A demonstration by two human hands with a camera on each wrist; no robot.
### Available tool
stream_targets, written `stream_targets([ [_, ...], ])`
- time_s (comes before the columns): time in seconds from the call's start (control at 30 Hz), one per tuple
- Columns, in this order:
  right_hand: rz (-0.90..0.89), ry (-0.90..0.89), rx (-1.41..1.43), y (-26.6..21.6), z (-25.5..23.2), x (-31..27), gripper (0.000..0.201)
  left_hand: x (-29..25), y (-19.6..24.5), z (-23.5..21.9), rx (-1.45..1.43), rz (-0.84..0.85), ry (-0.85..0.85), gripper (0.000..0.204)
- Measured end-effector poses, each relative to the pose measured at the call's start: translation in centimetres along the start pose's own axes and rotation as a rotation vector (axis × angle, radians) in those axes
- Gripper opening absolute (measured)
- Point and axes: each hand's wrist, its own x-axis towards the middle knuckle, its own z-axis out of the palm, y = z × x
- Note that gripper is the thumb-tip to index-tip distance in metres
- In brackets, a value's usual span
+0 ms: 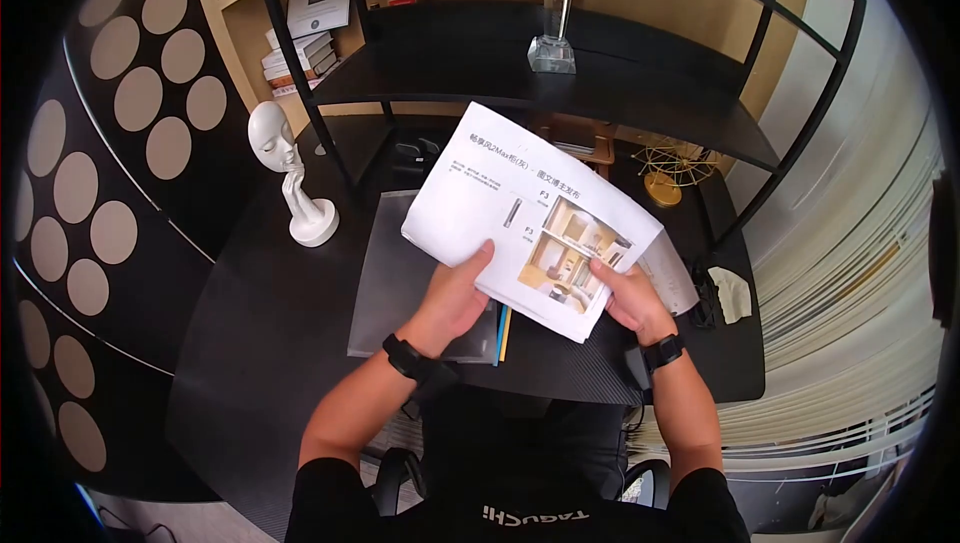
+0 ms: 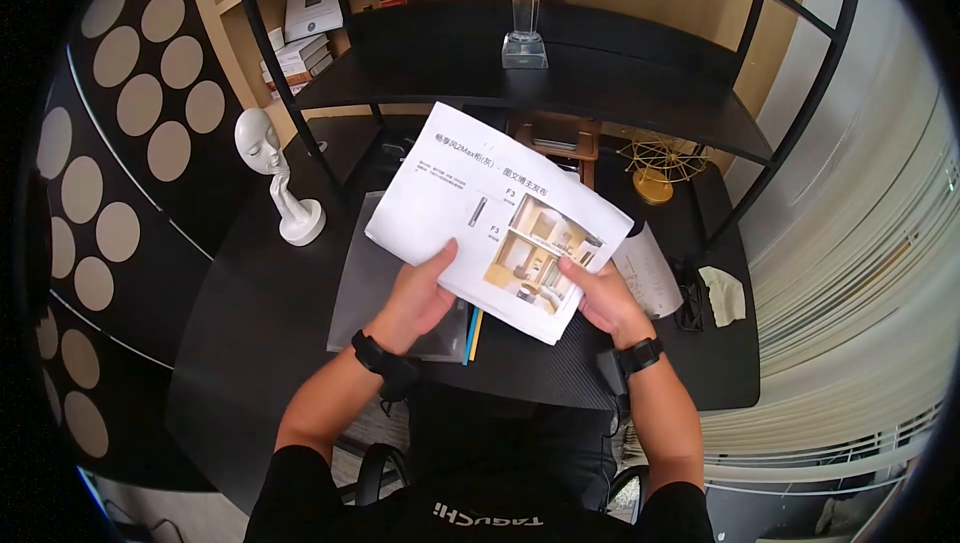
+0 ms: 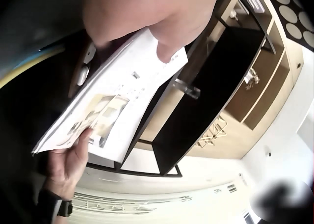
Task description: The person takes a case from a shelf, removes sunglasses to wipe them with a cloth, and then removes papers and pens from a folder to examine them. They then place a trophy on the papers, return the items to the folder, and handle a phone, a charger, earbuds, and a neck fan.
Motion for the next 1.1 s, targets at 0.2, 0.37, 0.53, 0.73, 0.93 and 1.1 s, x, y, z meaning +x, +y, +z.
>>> stream_targets([
  [0.2,-0.172,-0.052,-0.087,-0.9,-3.4,0.2,0.061,0.6,4.9,-2.0,0.276,-0.160,-0.122,0.054],
  [0.37,0.046,-0.315,-0.132,-1.9,-2.2,-0.4,0.054,0.5,5.6,-2.9,0.429,-0.287,-0.195,0.056],
  [0.53,0.161,-0.177,-0.370,-0.5,-0.5,-0.4,0.029,0.8,3.9,-3.1,0.495,-0.297,-0.217,0.053],
  [0.73,0.036,0.152,-0.326,-1.8,-2.3,0.3,0.022,2.4,6.3,-5.8,0.666,-0.066,0.116,0.060],
  [0.93,-0.004,0.251,-0.340,-2.1,-2.9,0.4,0.022,2.5,7.7,-7.1,0.545,-0.231,0.203,0.066],
  [1.1,-0.005,0.272,-0.357,-1.9,-2.8,0.5,0.022,2.5,7.0,-6.7,0.538,-0.285,0.152,0.073],
])
